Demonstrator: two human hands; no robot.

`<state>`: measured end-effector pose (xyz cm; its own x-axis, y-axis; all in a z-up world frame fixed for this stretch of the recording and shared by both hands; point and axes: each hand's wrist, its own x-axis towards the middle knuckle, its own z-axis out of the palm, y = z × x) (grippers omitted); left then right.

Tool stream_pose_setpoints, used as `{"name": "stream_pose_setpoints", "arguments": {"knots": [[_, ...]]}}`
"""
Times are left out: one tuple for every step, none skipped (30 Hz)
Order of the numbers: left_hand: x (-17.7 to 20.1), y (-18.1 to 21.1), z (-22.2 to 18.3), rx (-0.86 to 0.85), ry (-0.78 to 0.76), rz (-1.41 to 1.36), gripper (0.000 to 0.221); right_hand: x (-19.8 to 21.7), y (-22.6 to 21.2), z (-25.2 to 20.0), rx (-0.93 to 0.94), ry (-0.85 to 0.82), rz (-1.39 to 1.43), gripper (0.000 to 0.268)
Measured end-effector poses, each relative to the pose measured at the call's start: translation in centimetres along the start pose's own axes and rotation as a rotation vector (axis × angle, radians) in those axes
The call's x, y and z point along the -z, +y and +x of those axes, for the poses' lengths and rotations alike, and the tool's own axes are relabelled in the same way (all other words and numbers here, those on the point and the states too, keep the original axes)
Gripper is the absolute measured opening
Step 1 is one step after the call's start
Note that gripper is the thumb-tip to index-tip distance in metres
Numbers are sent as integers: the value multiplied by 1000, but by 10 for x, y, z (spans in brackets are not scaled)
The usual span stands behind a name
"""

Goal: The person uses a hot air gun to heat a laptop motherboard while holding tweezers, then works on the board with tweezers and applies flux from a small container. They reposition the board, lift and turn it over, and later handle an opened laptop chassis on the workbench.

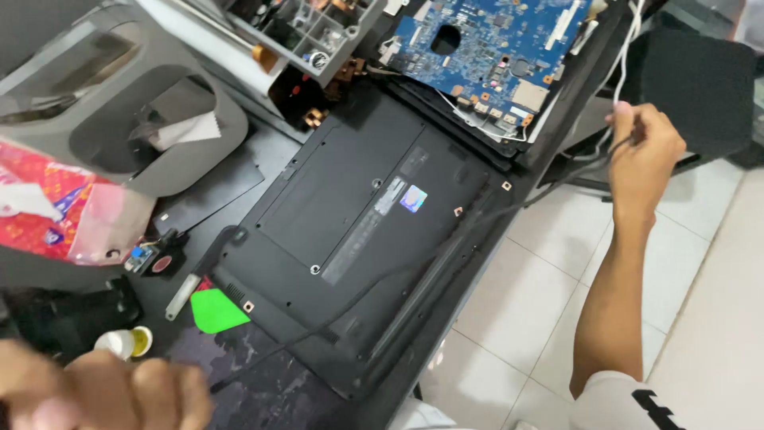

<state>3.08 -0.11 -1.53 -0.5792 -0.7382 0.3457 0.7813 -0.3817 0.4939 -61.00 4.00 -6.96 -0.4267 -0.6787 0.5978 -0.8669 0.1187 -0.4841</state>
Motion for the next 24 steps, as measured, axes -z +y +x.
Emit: {"name": "stream_pose_setpoints", "arguments": {"knots": [[19, 16, -23, 41, -52, 35, 17, -2, 7, 1, -20, 55, -47, 24], [36, 36, -50, 90, -94, 76, 21, -7, 13, -4, -48, 105, -87, 27], [30, 39, -65, 78, -77, 89, 21, -14, 16, -2, -40, 91, -69, 27], [25, 46, -75, 60, -33, 59, 22, -19, 20, -4, -68, 117, -99, 30], [20, 50, -84, 41, 12, 29, 23, -24, 25, -6, -96, 142, -129, 33], [22, 53, -84, 60, 4, 23, 23, -18, 23, -16, -112, 149, -142, 33], [22, 56, -83, 58, 34, -25, 24, -11, 20, -24, -122, 154, -155, 36], [23, 56, -83, 32, 58, -64, 25, -11, 16, -20, -110, 165, -154, 39], [25, 56, -83, 26, 45, -61, 25, -9, 16, -17, -103, 178, -153, 39], [22, 56, -90, -3, 84, -104, 26, -7, 15, -18, -168, 191, -49, 40], [21, 56, -97, -31, 124, -147, 27, -6, 13, -19, -232, 203, 54, 42], [21, 55, -104, -45, 125, -149, 27, -1, 17, -23, -219, 198, 57, 42], [21, 54, -112, -79, 162, -193, 29, 4, 21, -27, -274, 243, 202, 47], [18, 51, -123, -118, 206, -237, 30, 7, 25, -30, -327, 277, 351, 53], [16, 49, -132, -138, 213, -238, 30, 10, 42, -37, -313, 262, 356, 53], [14, 45, -142, -176, 255, -285, 31, 15, 60, -43, -294, 291, 551, 57], [12, 41, -151, -214, 296, -332, 32, 20, 79, -49, -275, 317, 746, 63], [-13, 32, -131, -223, 299, -339, 32, 25, 77, -53, -268, 309, 744, 63], [-39, 23, -110, -164, 380, -326, 45, 31, 76, -56, -219, 314, 870, 59], [-64, 15, -87, -102, 456, -311, 58, 36, 75, -60, -169, 322, 998, 55], [-60, 3, -90, -107, 455, -316, 58, 38, 81, -59, -163, 318, 997, 55], [-57, -9, -94, -72, 491, -307, 59, 41, 88, -62, -62, 320, 890, 55], [-55, -21, -98, -36, 527, -298, 62, 43, 95, -64, 38, 320, 783, 55], [-59, -31, -84, -43, 530, -302, 62, 42, 51, -57, 41, 313, 784, 55]]}}
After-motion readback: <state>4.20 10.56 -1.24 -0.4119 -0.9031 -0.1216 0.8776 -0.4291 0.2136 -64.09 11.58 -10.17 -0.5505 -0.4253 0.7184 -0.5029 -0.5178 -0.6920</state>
